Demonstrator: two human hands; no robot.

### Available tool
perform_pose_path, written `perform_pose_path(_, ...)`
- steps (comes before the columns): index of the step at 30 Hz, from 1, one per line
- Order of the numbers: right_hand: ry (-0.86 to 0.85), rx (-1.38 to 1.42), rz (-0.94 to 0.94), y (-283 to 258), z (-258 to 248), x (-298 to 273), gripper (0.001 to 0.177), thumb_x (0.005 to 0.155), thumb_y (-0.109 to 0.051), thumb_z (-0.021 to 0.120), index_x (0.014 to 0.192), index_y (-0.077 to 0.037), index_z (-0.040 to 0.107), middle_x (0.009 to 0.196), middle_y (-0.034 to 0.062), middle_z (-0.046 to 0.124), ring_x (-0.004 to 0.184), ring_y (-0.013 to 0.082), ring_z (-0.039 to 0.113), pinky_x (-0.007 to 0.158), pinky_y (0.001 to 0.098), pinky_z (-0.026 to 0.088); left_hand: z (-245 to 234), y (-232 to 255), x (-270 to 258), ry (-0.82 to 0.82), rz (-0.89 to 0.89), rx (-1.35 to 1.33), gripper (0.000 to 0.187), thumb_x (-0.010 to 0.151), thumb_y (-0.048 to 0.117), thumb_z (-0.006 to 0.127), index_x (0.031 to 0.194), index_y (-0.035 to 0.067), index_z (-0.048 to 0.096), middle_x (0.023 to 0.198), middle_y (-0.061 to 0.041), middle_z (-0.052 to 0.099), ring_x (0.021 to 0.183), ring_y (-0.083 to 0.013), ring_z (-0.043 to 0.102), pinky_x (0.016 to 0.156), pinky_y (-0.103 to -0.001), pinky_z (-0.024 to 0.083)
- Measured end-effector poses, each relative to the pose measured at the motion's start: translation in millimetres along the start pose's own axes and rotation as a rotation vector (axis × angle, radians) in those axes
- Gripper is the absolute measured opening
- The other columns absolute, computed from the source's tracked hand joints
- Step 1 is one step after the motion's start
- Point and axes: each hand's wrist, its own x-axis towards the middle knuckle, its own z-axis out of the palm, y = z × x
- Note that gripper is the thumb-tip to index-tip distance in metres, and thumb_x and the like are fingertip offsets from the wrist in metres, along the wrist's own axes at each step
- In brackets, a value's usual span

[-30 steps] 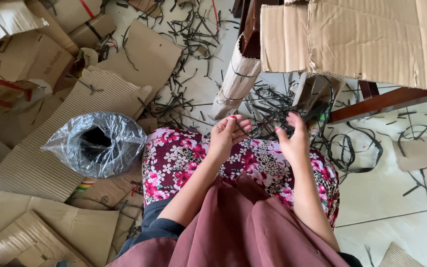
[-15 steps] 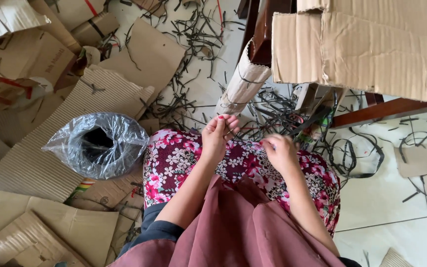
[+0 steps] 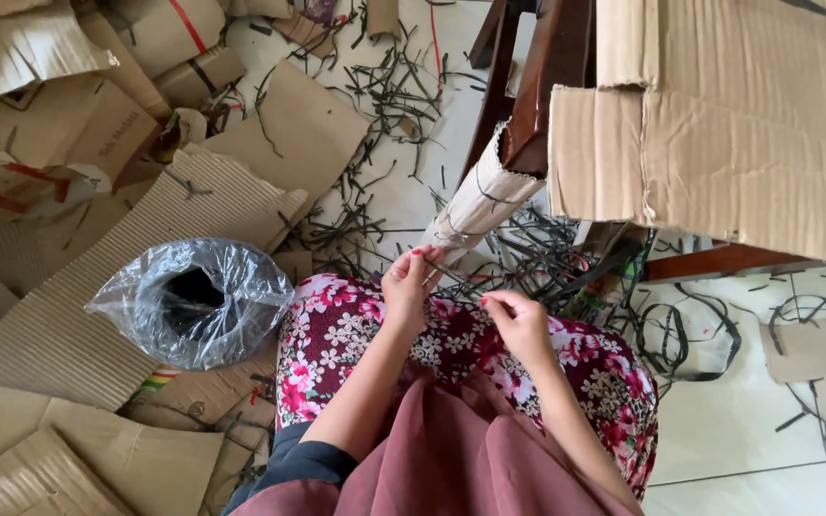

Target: Wrapping a chair leg with cardboard and securing it with black plastic strips for protection.

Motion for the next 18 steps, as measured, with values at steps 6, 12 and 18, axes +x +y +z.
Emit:
perform_pose_path(6, 0.337, -0.201, -0.109, 59, -25, 19, 0.013, 0.093, -0.010, 0.074, 0.100, -0.015, 0.083, 0.092, 0.0093, 0.078, 0.091, 0.0303, 0.074, 0.081, 0.0414, 0.058, -33, -3, 41, 0.169, 0.055, 0.142, 0.027, 0.107, 0.032, 0.057, 0.119, 0.013, 0.072, 0.114, -0.007, 0.077, 0.109, -0.0181, 0.072, 0.098, -0.043, 0.056)
perform_pose_path(12, 0.530, -0.485, -0.348, 110, -53, 53, 0.013, 0.093, -0.009, 0.079, 0.100, -0.020, 0.082, 0.089, -0.0001, 0.075, 0.088, 0.0245, 0.073, 0.082, 0.0345, 0.058, -37, 0, 61, 0.251, 0.049, 0.105, 0.029, 0.106, 0.036, 0.058, 0.120, 0.014, 0.070, 0.112, -0.003, 0.077, 0.105, -0.0132, 0.071, 0.097, -0.038, 0.056)
perform_pose_path(18, 0.673, -0.535, -0.388, 93, -26, 102, 0.008, 0.093, -0.005, 0.081, 0.089, 0.001, 0.076, 0.081, 0.0201, 0.071, 0.083, 0.0487, 0.068, 0.069, 0.0552, 0.055, -34, 6, 61, 0.281, 0.025, 0.085, 0.027, 0.105, 0.033, 0.057, 0.119, 0.013, 0.070, 0.111, -0.003, 0.077, 0.102, -0.0121, 0.070, 0.096, -0.035, 0.056)
